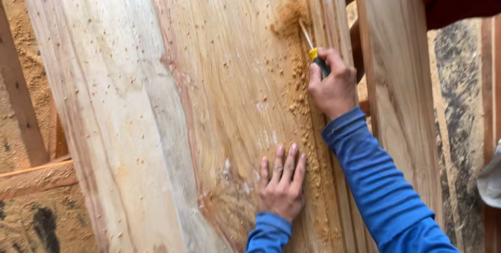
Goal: The person uses a chisel to carve parallel grooves into a large wooden board. They repeatedly scrape and clear wood shavings from the grooves, working along the length of the board in a woodworking shop.
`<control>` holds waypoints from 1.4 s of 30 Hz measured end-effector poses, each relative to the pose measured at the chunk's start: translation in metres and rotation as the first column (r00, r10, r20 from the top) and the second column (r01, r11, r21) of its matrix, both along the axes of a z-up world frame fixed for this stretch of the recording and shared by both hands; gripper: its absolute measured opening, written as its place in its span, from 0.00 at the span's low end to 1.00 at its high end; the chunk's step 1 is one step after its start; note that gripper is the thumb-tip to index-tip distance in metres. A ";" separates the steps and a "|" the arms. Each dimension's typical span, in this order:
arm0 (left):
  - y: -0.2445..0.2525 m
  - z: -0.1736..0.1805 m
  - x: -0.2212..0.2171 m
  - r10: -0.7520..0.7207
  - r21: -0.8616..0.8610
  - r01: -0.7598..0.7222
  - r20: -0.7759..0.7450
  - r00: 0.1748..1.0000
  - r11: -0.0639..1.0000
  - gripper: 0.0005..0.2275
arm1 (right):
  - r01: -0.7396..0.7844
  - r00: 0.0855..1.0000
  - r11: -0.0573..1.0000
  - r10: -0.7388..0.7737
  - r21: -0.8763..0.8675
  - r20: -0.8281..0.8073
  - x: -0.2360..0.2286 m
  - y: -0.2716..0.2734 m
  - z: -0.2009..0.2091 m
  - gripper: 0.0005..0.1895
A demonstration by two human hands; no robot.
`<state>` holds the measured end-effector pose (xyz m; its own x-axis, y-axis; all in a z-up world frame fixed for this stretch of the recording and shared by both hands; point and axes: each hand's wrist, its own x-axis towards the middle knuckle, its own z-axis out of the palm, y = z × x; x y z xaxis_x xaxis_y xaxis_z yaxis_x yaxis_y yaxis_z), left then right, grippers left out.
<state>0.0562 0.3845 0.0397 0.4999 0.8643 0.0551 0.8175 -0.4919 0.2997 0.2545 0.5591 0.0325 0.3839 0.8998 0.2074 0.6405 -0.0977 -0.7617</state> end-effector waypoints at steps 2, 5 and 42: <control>-0.002 -0.001 0.001 0.007 0.003 -0.007 -0.020 1.000 1.000 0.24 | -0.025 1.000 0.999 0.025 0.027 0.015 -0.002 0.005 -0.003 0.12; -0.004 -0.004 0.000 -0.006 0.017 0.007 -0.067 0.998 1.000 0.23 | -0.016 1.000 1.000 0.016 -0.007 -0.008 -0.005 0.012 -0.009 0.12; -0.025 -0.086 -0.010 -0.129 0.149 0.142 -0.097 0.987 0.978 0.19 | 0.002 0.998 0.992 0.006 -0.127 0.066 0.008 0.204 -0.008 0.17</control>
